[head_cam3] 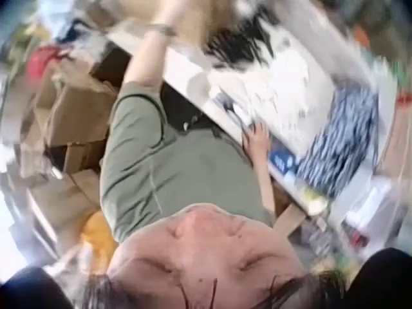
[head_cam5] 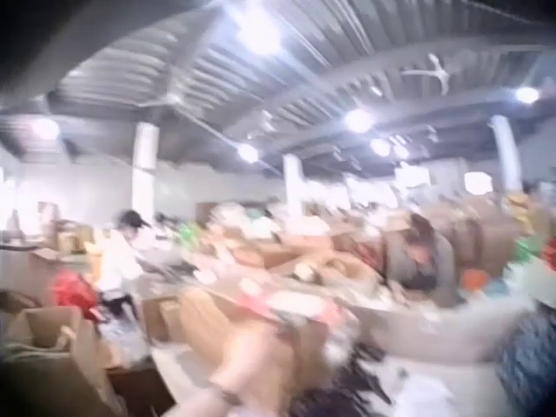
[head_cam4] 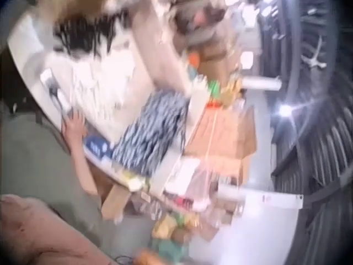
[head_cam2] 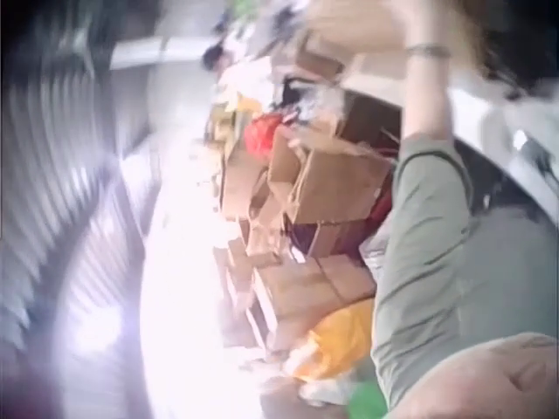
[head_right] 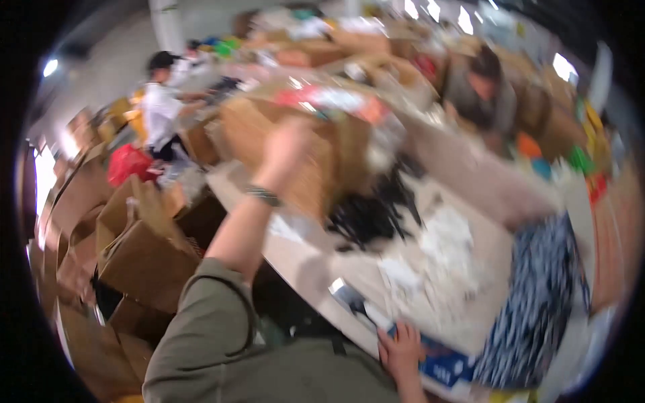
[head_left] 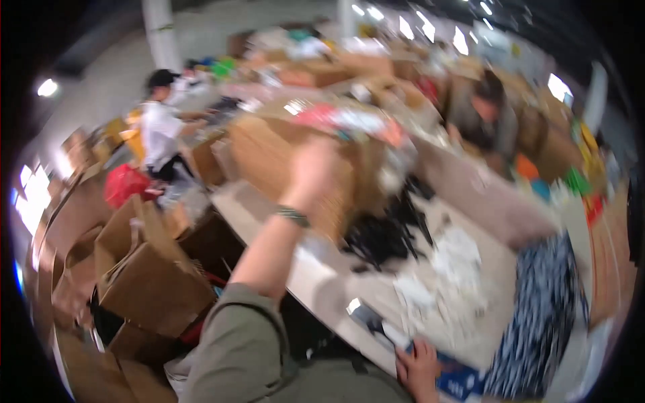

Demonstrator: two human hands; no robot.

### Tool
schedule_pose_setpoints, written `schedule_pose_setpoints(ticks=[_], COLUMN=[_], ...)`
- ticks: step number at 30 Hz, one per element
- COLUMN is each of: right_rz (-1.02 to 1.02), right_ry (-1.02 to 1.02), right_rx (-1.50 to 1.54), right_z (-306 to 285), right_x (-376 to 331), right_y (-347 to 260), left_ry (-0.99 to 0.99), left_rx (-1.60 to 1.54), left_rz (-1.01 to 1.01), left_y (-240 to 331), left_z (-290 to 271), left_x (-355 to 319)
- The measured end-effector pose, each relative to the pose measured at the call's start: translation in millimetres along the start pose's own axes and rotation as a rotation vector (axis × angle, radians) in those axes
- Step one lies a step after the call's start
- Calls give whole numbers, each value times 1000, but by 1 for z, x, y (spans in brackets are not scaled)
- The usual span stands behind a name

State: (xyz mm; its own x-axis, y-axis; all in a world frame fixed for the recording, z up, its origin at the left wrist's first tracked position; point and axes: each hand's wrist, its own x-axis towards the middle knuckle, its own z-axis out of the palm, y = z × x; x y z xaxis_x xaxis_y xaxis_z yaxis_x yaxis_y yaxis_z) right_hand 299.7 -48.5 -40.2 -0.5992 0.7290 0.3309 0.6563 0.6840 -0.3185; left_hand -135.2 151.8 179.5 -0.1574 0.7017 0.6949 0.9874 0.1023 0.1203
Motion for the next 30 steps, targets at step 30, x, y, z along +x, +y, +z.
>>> schedule_pose_setpoints(ticks=[30], right_rz=[210], right_ry=[-4], right_rx=[100], right_z=[-10], right_x=[17], right_y=[-19], left_ry=[-823], left_rx=[-617], left_rz=[-92], left_y=[157], left_z=[14], left_x=[-275])
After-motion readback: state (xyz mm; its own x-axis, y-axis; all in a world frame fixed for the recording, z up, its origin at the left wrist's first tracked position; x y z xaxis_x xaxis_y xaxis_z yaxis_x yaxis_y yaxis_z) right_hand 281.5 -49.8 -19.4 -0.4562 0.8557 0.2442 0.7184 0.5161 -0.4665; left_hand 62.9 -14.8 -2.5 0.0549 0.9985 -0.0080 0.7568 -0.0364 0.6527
